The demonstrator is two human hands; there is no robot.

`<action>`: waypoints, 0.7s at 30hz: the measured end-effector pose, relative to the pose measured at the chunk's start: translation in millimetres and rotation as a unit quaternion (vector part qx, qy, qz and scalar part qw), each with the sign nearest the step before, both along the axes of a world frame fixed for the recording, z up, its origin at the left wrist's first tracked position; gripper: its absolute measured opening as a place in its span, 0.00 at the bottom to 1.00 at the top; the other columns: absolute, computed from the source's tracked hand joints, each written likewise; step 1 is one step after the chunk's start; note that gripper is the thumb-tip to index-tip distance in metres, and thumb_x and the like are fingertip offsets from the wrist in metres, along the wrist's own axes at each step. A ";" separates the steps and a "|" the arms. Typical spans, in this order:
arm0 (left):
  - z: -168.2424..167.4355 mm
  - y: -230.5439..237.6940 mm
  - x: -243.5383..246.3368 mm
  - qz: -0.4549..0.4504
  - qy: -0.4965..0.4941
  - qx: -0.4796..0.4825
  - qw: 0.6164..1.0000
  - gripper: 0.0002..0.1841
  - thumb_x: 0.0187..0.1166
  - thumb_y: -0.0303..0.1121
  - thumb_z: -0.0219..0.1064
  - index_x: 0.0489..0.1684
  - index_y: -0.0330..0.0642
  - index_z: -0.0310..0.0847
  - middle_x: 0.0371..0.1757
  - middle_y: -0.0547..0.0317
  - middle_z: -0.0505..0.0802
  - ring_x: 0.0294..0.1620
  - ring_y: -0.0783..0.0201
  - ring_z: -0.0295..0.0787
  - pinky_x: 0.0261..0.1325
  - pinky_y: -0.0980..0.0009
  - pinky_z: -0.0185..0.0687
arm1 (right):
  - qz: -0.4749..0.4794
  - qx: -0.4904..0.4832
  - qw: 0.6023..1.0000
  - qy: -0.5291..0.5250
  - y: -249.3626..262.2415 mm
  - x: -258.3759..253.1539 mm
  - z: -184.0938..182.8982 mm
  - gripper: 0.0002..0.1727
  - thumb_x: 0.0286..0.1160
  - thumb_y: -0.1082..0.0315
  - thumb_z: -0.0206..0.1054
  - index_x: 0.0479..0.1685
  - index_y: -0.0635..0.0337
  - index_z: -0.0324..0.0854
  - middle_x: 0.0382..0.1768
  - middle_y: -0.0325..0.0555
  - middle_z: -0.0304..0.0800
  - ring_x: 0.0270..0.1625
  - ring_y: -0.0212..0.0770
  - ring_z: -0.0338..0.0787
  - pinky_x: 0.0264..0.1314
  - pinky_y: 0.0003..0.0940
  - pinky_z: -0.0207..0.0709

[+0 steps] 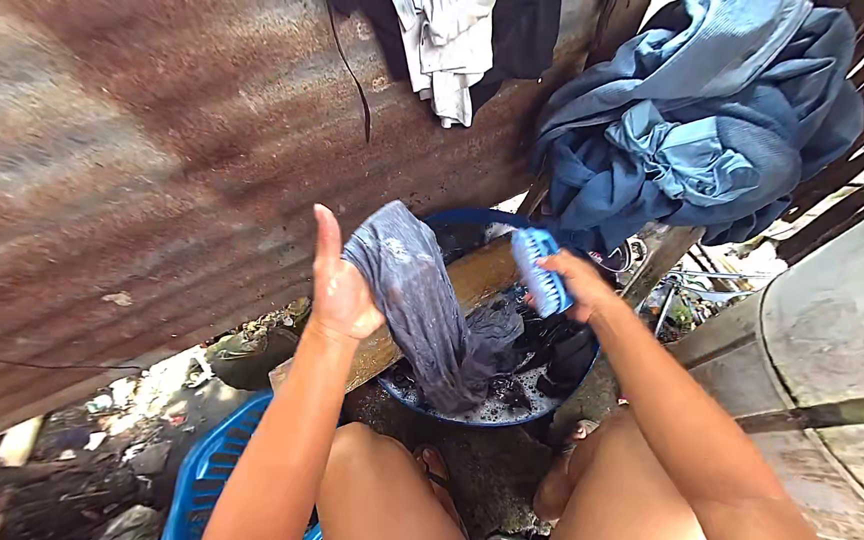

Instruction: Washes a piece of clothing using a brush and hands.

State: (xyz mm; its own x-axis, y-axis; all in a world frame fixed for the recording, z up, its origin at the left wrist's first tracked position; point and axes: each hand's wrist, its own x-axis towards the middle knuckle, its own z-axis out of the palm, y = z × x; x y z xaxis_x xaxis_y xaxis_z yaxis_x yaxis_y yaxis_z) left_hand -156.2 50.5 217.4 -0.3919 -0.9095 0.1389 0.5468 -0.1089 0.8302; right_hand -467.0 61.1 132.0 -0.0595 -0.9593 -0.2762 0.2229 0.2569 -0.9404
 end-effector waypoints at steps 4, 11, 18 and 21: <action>-18.1 -6.0 -4.2 -0.026 0.004 0.014 1.000 0.44 0.84 0.71 0.23 0.64 0.49 0.80 0.56 0.57 0.93 0.62 0.62 0.90 0.66 0.59 0.86 | -0.028 0.075 0.994 -0.075 16.9 68.5 -48.7 0.21 0.90 0.57 0.55 0.73 0.60 0.67 0.43 0.53 0.88 0.36 0.47 0.92 0.40 0.44 0.90; -0.4 -9.2 1.7 -0.073 0.006 0.015 0.997 0.43 0.85 0.70 0.24 0.62 0.49 0.81 0.56 0.56 0.93 0.62 0.62 0.90 0.64 0.58 0.87 | -0.059 0.089 0.985 -0.137 31.1 107.8 -83.7 0.20 0.92 0.61 0.51 0.74 0.63 0.64 0.42 0.55 0.86 0.39 0.46 0.91 0.44 0.42 0.89; 14.5 -9.2 37.9 -0.041 -0.001 0.007 0.999 0.47 0.80 0.75 0.25 0.67 0.49 0.80 0.62 0.55 0.91 0.67 0.59 0.87 0.69 0.56 0.85 | -0.002 0.082 0.996 -0.017 14.9 71.9 -56.2 0.21 0.90 0.58 0.55 0.72 0.62 0.71 0.47 0.54 0.90 0.43 0.46 0.93 0.48 0.45 0.90; -2.1 -6.1 77.5 -0.046 -0.009 -0.007 0.999 0.45 0.79 0.77 0.32 0.70 0.52 0.80 0.64 0.58 0.91 0.68 0.61 0.87 0.68 0.57 0.86 | -0.017 0.033 0.995 0.095 7.9 32.1 -3.5 0.24 0.87 0.60 0.59 0.74 0.64 0.68 0.48 0.55 0.88 0.40 0.46 0.93 0.44 0.45 0.92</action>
State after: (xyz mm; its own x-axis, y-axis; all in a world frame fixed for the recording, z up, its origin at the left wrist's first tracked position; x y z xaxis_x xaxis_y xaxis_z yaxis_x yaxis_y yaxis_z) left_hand -78.7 44.4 215.3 -0.4770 -0.8673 0.1425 0.5192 -0.1472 0.8419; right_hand -434.9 68.9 128.6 -0.1487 -0.9360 -0.3191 0.0522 0.3149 -0.9477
